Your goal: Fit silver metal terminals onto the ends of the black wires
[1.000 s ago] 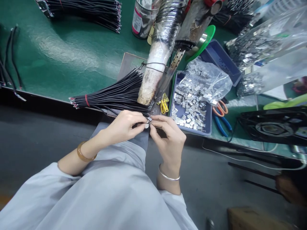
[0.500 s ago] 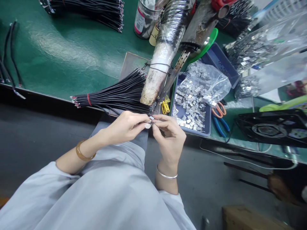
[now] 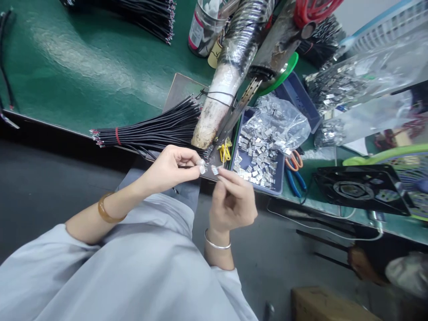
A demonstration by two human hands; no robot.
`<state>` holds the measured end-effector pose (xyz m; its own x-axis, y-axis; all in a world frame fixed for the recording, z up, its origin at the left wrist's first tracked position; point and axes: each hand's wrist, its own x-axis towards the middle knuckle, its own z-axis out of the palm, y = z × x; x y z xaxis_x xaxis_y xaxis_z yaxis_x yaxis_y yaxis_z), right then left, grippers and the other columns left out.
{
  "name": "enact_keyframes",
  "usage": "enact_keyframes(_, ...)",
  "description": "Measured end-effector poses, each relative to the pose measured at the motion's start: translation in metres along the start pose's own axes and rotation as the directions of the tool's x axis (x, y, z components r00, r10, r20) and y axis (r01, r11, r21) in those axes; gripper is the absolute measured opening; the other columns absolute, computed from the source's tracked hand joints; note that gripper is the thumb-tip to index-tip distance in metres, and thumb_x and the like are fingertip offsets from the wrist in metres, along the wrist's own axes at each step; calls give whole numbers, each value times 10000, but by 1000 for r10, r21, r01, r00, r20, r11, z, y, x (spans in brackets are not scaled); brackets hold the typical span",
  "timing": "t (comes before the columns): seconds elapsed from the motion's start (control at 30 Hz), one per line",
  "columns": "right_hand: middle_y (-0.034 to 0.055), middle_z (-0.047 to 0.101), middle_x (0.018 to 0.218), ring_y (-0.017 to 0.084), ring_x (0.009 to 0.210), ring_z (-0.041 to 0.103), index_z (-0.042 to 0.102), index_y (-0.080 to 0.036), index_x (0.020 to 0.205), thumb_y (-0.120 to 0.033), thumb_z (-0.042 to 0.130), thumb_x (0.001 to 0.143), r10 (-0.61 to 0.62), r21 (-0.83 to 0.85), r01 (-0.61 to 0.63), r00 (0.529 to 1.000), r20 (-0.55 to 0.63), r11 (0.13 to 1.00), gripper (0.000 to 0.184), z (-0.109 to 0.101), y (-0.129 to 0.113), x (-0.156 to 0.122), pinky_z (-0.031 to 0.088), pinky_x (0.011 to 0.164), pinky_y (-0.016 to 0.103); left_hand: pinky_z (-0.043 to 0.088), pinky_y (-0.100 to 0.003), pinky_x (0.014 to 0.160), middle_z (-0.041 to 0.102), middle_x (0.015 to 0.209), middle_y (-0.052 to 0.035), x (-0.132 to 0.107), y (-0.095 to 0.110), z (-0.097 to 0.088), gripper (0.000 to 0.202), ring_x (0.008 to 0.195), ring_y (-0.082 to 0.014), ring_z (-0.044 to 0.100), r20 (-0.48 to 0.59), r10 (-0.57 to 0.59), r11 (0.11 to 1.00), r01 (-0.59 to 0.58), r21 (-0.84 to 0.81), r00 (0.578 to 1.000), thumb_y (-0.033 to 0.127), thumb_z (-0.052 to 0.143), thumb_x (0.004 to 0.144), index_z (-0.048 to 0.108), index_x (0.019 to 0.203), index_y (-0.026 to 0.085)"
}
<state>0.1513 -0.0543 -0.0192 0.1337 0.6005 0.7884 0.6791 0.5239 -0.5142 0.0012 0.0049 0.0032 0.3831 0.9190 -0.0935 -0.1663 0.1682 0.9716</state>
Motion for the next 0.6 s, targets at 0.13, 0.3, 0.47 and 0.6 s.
enact_keyframes(0.13, 31, 802, 962, 150, 876, 775, 696, -206, 973, -91, 673, 915, 43, 50, -44, 999, 24, 998, 130, 3, 3, -2, 645, 784, 276, 340, -171, 489, 560, 539, 31, 1, 2, 4, 88, 507, -51, 426, -40, 14, 1000, -14, 1, 999, 186, 675, 672, 689, 619, 117)
enact_keyframes(0.3, 27, 796, 981, 167, 911, 781, 661, -220, 928, -136, 669, 923, 188, 98, -193, 980, 65, 976, 85, 6, 8, -2, 660, 792, 310, 374, -186, 511, 587, 551, 24, 1, 2, 3, 104, 526, -69, 451, -61, 28, 999, -26, 36, 998, 192, 674, 682, 730, 633, 120)
enact_keyframes(0.47, 45, 818, 1003, 143, 906, 791, 661, -208, 915, -79, 712, 878, -25, -28, 28, 995, 102, 999, 143, 7, 8, 0, 640, 824, 245, 438, -206, 564, 654, 606, -6, 2, 0, 4, 123, 580, -99, 525, -98, 42, 997, -35, 70, 994, 222, 692, 669, 742, 605, 129)
enact_keyframes(0.6, 51, 823, 1012, 151, 896, 799, 650, -207, 934, -62, 721, 863, -91, -31, 94, 991, 94, 995, 177, 8, 10, 0, 652, 806, 239, 410, -198, 528, 646, 591, -11, 2, 0, 8, 153, 567, -96, 508, -154, 45, 995, -31, 95, 987, 248, 691, 666, 763, 606, 128)
